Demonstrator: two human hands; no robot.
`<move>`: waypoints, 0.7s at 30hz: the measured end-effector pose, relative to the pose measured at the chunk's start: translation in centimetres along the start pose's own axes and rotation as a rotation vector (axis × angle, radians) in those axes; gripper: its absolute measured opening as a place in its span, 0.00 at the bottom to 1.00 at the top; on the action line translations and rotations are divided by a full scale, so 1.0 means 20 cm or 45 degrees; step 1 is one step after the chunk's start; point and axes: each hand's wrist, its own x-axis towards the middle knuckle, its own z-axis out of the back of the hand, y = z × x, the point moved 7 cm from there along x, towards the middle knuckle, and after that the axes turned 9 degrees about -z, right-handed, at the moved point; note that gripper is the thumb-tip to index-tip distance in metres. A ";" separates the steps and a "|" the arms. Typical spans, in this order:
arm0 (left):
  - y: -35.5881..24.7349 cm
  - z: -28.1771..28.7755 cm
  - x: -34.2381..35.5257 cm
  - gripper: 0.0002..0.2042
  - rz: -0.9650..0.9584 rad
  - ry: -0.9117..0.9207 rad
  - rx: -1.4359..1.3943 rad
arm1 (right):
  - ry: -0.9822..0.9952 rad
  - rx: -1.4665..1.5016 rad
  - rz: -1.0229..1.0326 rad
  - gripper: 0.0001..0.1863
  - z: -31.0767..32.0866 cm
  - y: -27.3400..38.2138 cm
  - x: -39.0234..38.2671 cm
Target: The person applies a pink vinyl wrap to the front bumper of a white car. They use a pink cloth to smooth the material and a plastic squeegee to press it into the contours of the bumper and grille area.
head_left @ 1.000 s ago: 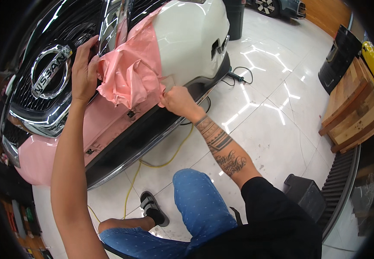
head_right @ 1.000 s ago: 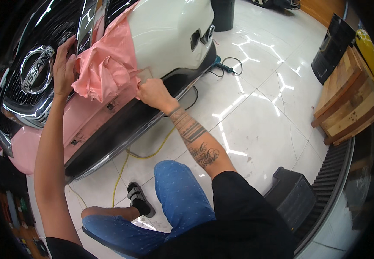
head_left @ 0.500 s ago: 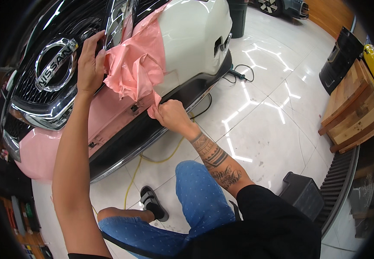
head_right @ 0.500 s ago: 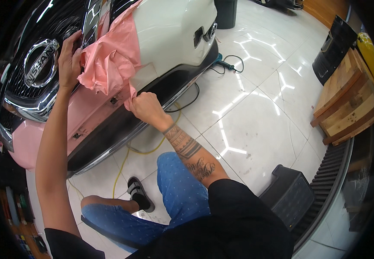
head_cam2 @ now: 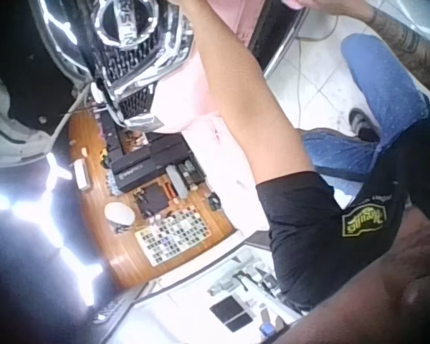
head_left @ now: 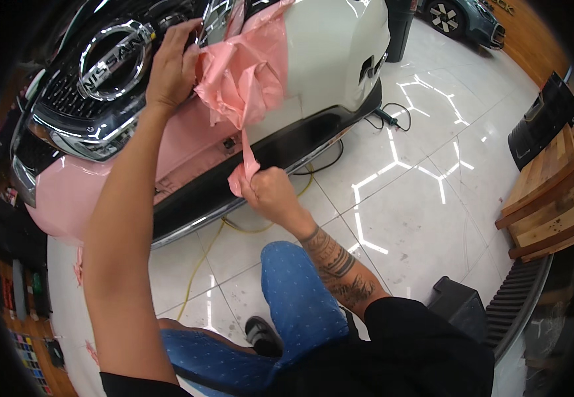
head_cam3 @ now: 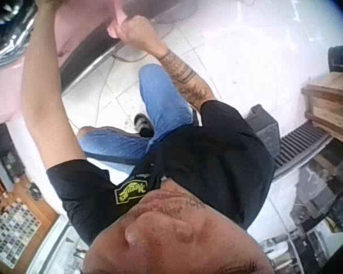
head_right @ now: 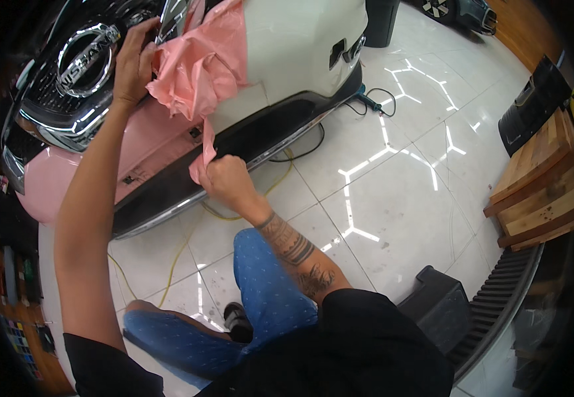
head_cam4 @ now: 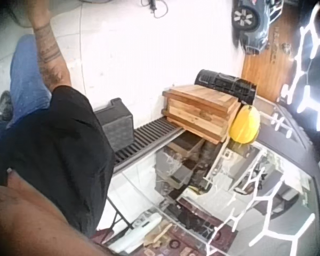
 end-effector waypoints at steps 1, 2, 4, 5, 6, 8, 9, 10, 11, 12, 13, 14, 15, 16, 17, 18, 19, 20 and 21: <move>0.00 -0.01 0.01 0.19 0.029 0.004 -0.017 | -0.012 -0.009 -0.003 0.21 -0.01 0.02 -0.01; -0.01 -0.02 0.02 0.19 0.048 0.004 -0.043 | -0.024 -0.018 -0.006 0.22 -0.01 0.04 -0.02; -0.03 -0.02 0.01 0.19 0.071 0.003 -0.086 | 0.023 -0.008 -0.063 0.21 -0.02 0.09 -0.06; -0.03 -0.01 0.02 0.19 0.062 0.011 -0.057 | 0.065 0.048 0.021 0.21 -0.05 0.13 -0.09; -0.04 -0.02 0.03 0.19 0.060 -0.008 -0.068 | 0.101 0.082 0.102 0.21 -0.07 0.15 -0.14; -0.04 -0.01 0.03 0.18 0.024 -0.043 -0.064 | 0.114 0.113 0.083 0.20 -0.12 0.37 -0.23; -0.03 0.01 0.03 0.18 -0.017 -0.065 -0.050 | 0.117 0.077 0.045 0.20 -0.13 0.37 -0.24; -0.03 0.01 0.03 0.18 0.011 -0.065 -0.056 | 0.118 0.039 0.007 0.20 -0.15 0.35 -0.26; -0.03 0.00 0.02 0.17 0.031 -0.069 -0.080 | 0.119 0.001 -0.030 0.20 -0.16 0.34 -0.27; -0.02 0.00 0.02 0.17 0.042 -0.062 -0.098 | 0.108 -0.081 0.012 0.19 -0.15 0.38 -0.26; -0.01 0.00 0.01 0.17 0.053 -0.055 -0.113 | 0.121 -0.112 0.017 0.19 -0.18 0.41 -0.26; 0.00 0.02 -0.01 0.16 0.068 -0.058 -0.131 | 0.137 -0.139 0.024 0.19 -0.20 0.44 -0.26; 0.01 0.03 -0.01 0.15 0.074 -0.078 -0.168 | 0.155 -0.189 0.046 0.18 -0.21 0.46 -0.25; 0.02 0.05 -0.01 0.14 0.081 -0.095 -0.199 | 0.151 -0.187 0.024 0.18 -0.22 0.48 -0.25; 0.04 0.08 -0.01 0.14 0.091 -0.109 -0.222 | 0.151 -0.178 0.007 0.18 -0.27 0.48 -0.27; 0.01 0.08 -0.01 0.11 0.149 -0.138 -0.280 | 0.149 -0.182 -0.022 0.18 -0.29 0.46 -0.29; -0.01 0.10 -0.03 0.10 0.168 -0.203 -0.363 | 0.166 -0.217 -0.029 0.17 -0.31 0.45 -0.31; -0.05 0.12 -0.11 0.07 0.218 -0.271 -0.404 | 0.185 -0.248 -0.034 0.17 -0.33 0.44 -0.33; -0.15 0.09 -0.17 0.06 0.221 -0.207 -0.402 | 0.190 -0.324 -0.051 0.16 -0.30 0.39 -0.33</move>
